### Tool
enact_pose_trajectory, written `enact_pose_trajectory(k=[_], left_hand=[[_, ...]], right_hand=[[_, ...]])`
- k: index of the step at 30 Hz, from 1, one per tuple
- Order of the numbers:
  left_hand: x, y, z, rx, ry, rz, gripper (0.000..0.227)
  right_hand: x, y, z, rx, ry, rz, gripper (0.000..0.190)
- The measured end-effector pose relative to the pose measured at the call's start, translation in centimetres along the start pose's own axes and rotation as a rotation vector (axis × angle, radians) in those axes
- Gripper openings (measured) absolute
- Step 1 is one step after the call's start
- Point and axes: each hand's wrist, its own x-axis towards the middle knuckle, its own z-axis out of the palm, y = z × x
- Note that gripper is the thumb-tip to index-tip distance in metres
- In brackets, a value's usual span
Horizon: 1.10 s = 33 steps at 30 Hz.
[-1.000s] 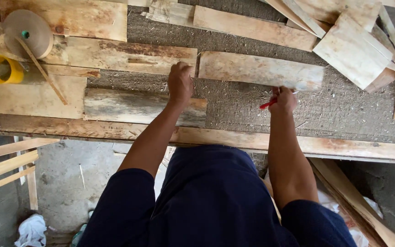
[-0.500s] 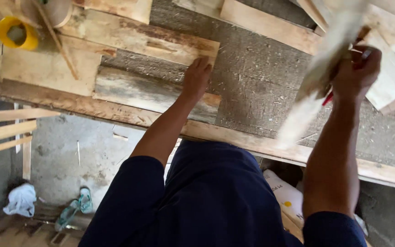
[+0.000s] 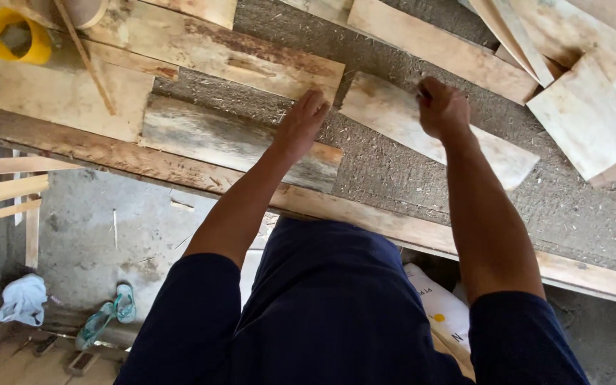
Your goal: Joining, aligning, and trimming thin wood panels on a workbench.
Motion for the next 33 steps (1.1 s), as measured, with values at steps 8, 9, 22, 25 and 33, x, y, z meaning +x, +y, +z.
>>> enact_pose_trajectory(k=[8,9,22,25,33], left_hand=[[-0.2,0.6,-0.5,0.097,-0.111,-0.025,0.074],[-0.2,0.5,-0.2,0.129,-0.103,-0.018,0.076],[0.1,1.6,-1.5,0.049,-0.129,-0.037,0.074],[0.3,2.3,-2.6,-0.002,-0.092,-0.018,0.073],[0.3,1.9,-1.5,0.033,-0.199,-0.096,0.081]], right_hand=[[3.5,0.3,2.8,0.06,-0.011,-0.073,0.018],[3.6,0.2,2.7,0.102,0.017,-0.123,0.018],[5.9,2.1,6.1,0.079,0.177,-0.19,0.01],[5.9,2.9,7.4,0.107,0.517,-0.423,0.005],[-1.1,12.0,11.1,0.532,0.688,0.084,0.027]])
